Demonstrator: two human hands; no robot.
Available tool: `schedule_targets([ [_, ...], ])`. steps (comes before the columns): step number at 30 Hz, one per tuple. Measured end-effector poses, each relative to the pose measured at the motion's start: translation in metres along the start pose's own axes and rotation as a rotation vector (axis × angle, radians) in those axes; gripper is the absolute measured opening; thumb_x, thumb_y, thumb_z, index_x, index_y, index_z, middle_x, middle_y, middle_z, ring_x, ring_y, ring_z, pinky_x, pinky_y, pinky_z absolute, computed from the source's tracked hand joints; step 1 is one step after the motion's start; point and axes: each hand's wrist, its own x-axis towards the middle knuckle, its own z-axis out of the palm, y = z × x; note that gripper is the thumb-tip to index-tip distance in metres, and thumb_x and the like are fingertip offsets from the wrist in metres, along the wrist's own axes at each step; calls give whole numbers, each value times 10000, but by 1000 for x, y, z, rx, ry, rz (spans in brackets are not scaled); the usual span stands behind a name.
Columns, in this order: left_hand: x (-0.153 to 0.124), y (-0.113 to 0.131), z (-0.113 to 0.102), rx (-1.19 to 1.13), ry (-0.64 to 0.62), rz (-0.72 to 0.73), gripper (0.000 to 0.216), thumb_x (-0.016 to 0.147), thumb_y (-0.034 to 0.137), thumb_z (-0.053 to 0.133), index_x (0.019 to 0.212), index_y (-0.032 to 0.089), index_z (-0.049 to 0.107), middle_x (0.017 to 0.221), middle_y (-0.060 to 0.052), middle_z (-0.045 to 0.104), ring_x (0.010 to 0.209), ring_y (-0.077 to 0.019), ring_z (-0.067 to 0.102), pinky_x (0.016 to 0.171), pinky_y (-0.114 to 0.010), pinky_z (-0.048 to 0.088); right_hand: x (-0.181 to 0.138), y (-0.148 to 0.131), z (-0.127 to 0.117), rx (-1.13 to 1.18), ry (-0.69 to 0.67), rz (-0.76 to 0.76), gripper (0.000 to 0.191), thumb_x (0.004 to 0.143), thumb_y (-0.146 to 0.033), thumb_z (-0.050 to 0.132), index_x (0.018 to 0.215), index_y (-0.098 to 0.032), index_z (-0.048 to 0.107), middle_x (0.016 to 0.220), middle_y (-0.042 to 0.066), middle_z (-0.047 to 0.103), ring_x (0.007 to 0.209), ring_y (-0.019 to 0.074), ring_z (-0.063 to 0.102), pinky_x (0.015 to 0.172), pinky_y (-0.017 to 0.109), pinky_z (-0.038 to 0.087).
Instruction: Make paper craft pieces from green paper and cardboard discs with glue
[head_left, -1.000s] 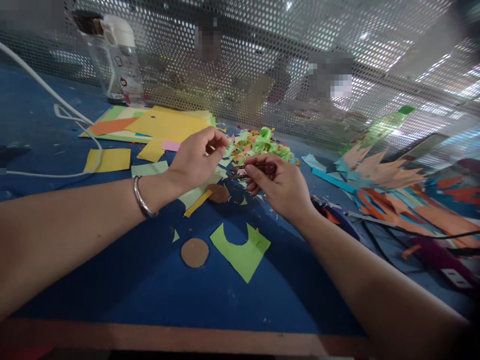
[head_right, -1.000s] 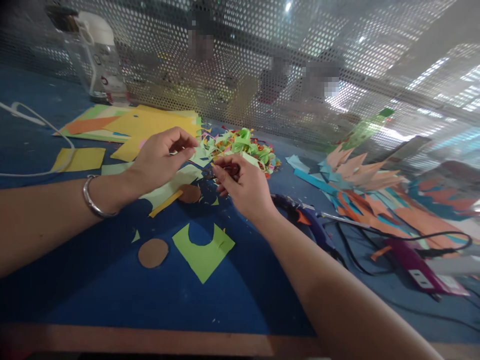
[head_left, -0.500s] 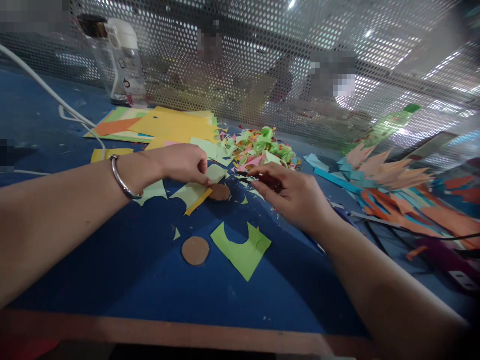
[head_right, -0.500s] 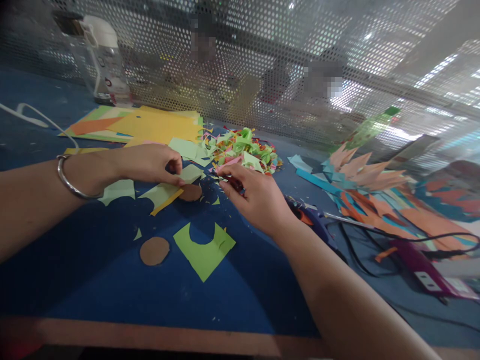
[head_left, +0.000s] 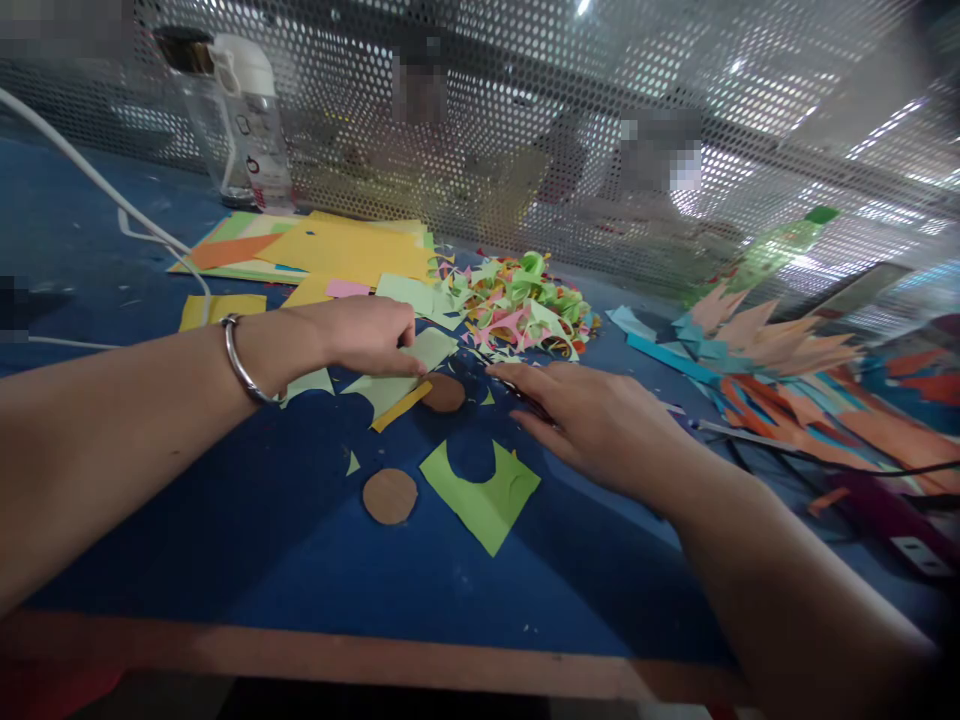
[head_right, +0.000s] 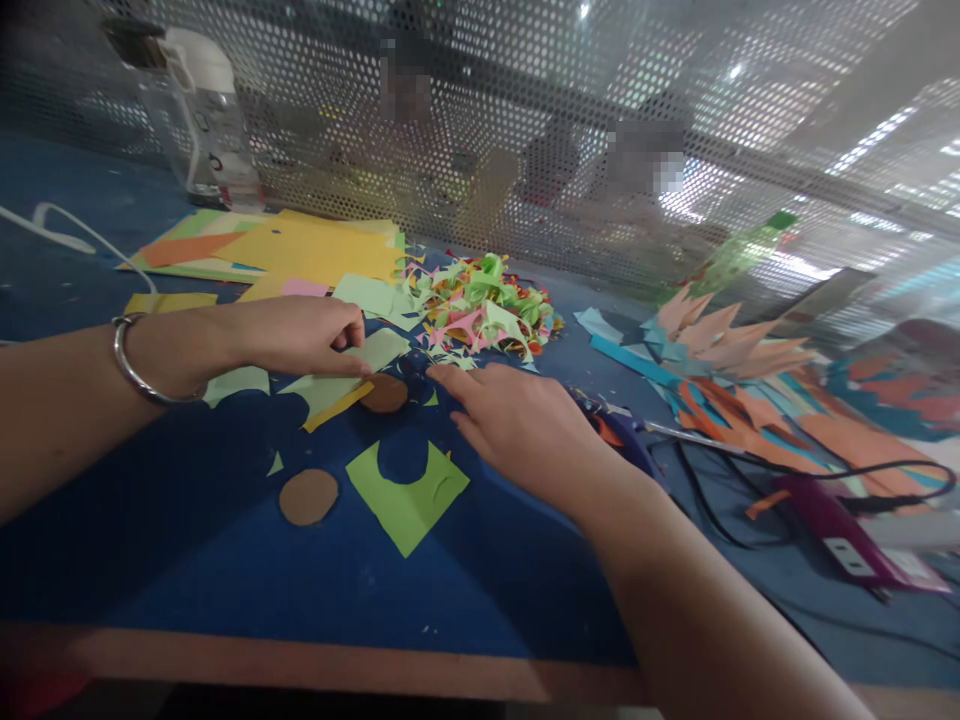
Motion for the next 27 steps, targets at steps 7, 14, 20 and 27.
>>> schedule_targets([
  [7,-4,13,-16,157,-123,18,456,559,631,746,713,227,600,727,-68,641,621,-223,555,516,-298,333,-1,-2,-4,24,-28,-32,407,950,-305,517,1351,-247,555,1006,80,715,889,280,683,642,331,449],
  [14,-5,23,-20,203,-313,-66,400,681,583,684,831,213,663,677,-60,667,519,-190,553,537,-301,355,0,0,-1,60,-8,-55,337,954,-301,514,1257,-203,626,1100,111,718,985,297,679,756,382,504],
  [20,-5,27,-31,233,-423,-112,666,714,625,630,1207,178,617,1089,-151,699,865,-270,651,654,-300,395,-1,3,1,77,14,-54,316,953,-304,510,1223,-203,639,1110,107,723,985,298,688,762,397,522],
  [27,-3,22,-40,303,-450,-64,473,730,556,642,1023,190,704,938,-119,714,852,-268,618,644,-292,337,-1,3,0,84,26,-60,296,948,-314,516,1185,-209,659,1124,109,726,976,297,692,753,396,528],
])
